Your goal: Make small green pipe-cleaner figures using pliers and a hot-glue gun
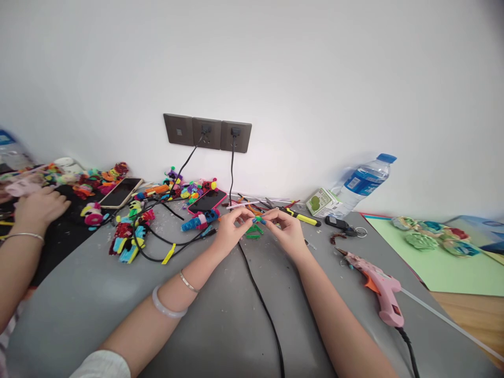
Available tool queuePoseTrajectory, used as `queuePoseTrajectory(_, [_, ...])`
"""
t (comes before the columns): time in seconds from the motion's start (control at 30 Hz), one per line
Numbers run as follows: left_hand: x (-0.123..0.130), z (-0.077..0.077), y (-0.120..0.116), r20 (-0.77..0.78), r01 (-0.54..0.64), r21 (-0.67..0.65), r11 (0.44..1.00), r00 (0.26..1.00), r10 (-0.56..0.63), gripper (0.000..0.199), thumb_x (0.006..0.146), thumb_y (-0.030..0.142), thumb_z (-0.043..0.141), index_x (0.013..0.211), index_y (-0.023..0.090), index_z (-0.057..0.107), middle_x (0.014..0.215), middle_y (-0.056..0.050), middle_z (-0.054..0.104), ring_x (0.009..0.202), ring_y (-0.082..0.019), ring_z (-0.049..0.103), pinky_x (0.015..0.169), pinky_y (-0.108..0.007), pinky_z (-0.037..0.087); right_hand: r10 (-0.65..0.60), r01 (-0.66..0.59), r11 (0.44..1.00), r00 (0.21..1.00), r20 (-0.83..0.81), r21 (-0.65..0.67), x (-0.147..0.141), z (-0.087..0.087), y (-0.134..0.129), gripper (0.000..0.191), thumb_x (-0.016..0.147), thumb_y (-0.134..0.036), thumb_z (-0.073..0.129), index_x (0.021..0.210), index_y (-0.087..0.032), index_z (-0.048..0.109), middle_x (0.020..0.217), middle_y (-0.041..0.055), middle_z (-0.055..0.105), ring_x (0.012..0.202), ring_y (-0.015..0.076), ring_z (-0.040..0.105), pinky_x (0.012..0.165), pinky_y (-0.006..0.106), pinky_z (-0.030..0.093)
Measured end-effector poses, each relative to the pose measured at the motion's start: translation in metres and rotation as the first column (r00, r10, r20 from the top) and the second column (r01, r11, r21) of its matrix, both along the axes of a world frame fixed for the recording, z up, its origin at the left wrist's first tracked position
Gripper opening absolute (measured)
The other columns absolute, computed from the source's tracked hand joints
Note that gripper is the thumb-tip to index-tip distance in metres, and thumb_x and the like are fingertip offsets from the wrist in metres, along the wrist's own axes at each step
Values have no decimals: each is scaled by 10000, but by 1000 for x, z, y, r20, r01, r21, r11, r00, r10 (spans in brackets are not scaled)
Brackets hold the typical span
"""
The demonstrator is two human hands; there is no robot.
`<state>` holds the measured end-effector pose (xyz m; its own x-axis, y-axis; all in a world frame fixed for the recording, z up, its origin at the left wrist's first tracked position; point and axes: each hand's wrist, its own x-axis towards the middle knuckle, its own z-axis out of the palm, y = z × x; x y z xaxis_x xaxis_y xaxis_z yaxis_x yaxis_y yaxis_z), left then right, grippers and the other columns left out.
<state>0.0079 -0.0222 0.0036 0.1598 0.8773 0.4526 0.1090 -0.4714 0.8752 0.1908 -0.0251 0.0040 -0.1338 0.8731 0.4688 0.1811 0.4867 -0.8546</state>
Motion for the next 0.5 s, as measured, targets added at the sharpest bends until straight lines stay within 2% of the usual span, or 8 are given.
queuePoseTrajectory(0.13, [1,-1,0,15,-10,0,1000,1000,10,85,826,223,605,874,166,645,897,-54,700,750,-144,625,650,-242,479,5,-5,1000,1000,17,10,-3,2,-1,236,836,-452,677,854,-219,642,853,48,655,795,192,590,714,322,469])
queuePoseTrajectory(0.27, [2,0,-1,12,-11,-1,1000,1000,11,88,817,186,586,888,165,633,898,-51,684,763,-144,624,644,-237,477,15,-16,1000,998,65,20,-4,3,-2,184,852,-374,670,947,-223,626,870,25,625,720,157,540,679,297,437])
queuePoseTrajectory(0.5, [2,3,-4,-19,38,-25,999,999,-38,84,817,203,598,892,171,619,870,-33,668,774,-146,622,609,-226,485,-18,17,1000,995,101,14,-3,4,-2,183,853,-392,662,897,-214,652,868,39,653,740,171,548,689,310,436])
